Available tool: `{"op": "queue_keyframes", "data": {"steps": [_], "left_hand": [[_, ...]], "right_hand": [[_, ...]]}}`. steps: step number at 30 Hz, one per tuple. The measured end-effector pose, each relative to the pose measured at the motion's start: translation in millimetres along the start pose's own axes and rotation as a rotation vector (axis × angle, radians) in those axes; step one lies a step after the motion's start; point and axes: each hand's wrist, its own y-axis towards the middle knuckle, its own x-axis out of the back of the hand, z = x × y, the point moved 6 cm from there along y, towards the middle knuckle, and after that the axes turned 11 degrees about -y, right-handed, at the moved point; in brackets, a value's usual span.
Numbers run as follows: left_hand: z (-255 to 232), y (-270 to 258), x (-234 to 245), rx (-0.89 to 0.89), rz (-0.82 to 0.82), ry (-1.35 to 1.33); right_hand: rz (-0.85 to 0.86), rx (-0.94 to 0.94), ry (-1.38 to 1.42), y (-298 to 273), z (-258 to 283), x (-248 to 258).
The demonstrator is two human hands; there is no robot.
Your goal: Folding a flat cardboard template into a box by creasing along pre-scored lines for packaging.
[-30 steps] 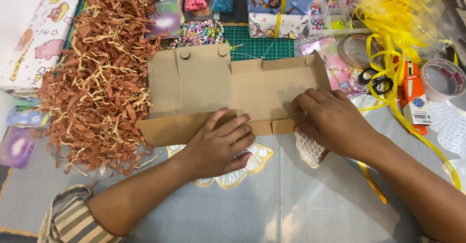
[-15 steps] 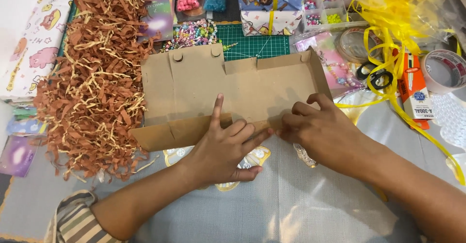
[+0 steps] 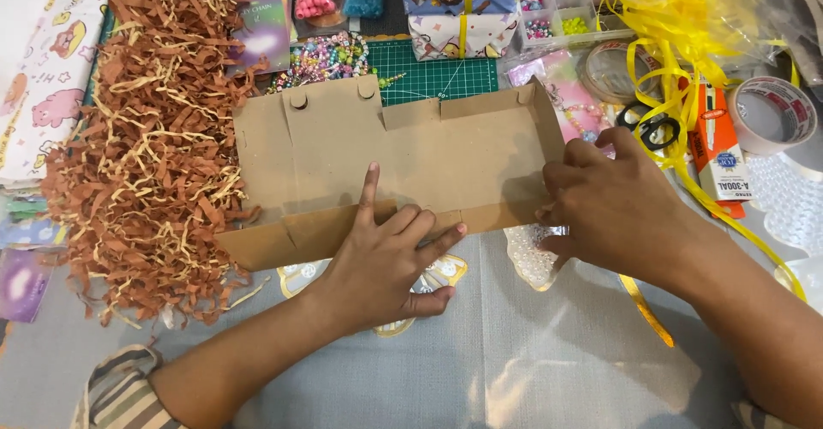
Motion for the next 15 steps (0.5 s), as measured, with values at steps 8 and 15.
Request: {"op": "queue_keyframes", "data": {"steps": [8,15], "left_hand": [[-1,-2,-1,-0.016,-0.014,-0.003],[-1,-3,-2,-0.012,-0.038,-0.007]], "right_hand": [[-0.069,-0.059,0.078,14,-12,-31],[0.354,-0.193,0.279,32,-41,-54]]}}
